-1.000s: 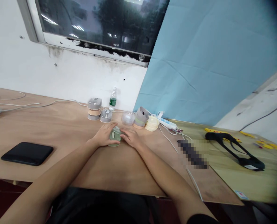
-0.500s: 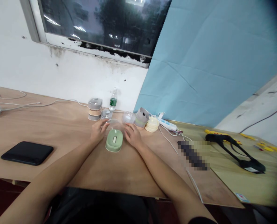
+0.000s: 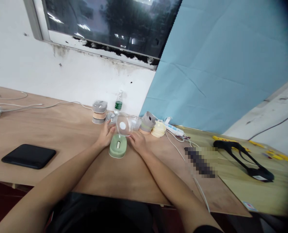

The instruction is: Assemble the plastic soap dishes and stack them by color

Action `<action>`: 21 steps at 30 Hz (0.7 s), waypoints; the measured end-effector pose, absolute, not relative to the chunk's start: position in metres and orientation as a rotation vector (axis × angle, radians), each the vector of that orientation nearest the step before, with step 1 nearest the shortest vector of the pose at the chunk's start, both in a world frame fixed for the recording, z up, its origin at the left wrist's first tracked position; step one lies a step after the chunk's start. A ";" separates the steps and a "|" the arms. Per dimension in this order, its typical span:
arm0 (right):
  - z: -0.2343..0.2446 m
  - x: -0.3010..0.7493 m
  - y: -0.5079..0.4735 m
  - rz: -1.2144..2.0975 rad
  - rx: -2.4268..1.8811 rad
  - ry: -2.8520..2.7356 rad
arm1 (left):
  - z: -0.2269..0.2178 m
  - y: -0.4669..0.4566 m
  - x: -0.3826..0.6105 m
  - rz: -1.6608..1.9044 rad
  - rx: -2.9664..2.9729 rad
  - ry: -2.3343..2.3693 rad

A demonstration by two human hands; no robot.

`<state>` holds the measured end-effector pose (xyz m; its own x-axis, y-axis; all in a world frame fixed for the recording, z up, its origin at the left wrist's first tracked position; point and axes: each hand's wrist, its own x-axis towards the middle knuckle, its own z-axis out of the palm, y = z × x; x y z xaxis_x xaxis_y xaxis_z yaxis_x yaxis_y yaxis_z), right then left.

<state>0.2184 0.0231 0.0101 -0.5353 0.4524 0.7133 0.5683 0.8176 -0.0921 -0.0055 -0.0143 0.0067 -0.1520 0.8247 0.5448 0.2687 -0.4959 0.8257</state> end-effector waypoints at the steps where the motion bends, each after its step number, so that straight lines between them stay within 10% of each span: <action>1: 0.009 0.220 0.026 -0.161 -0.811 -2.158 | 0.006 -0.017 -0.007 1.569 1.843 1.265; 21: -0.005 0.231 0.075 -0.112 -1.280 -1.887 | 0.006 -0.020 -0.006 1.085 2.225 1.390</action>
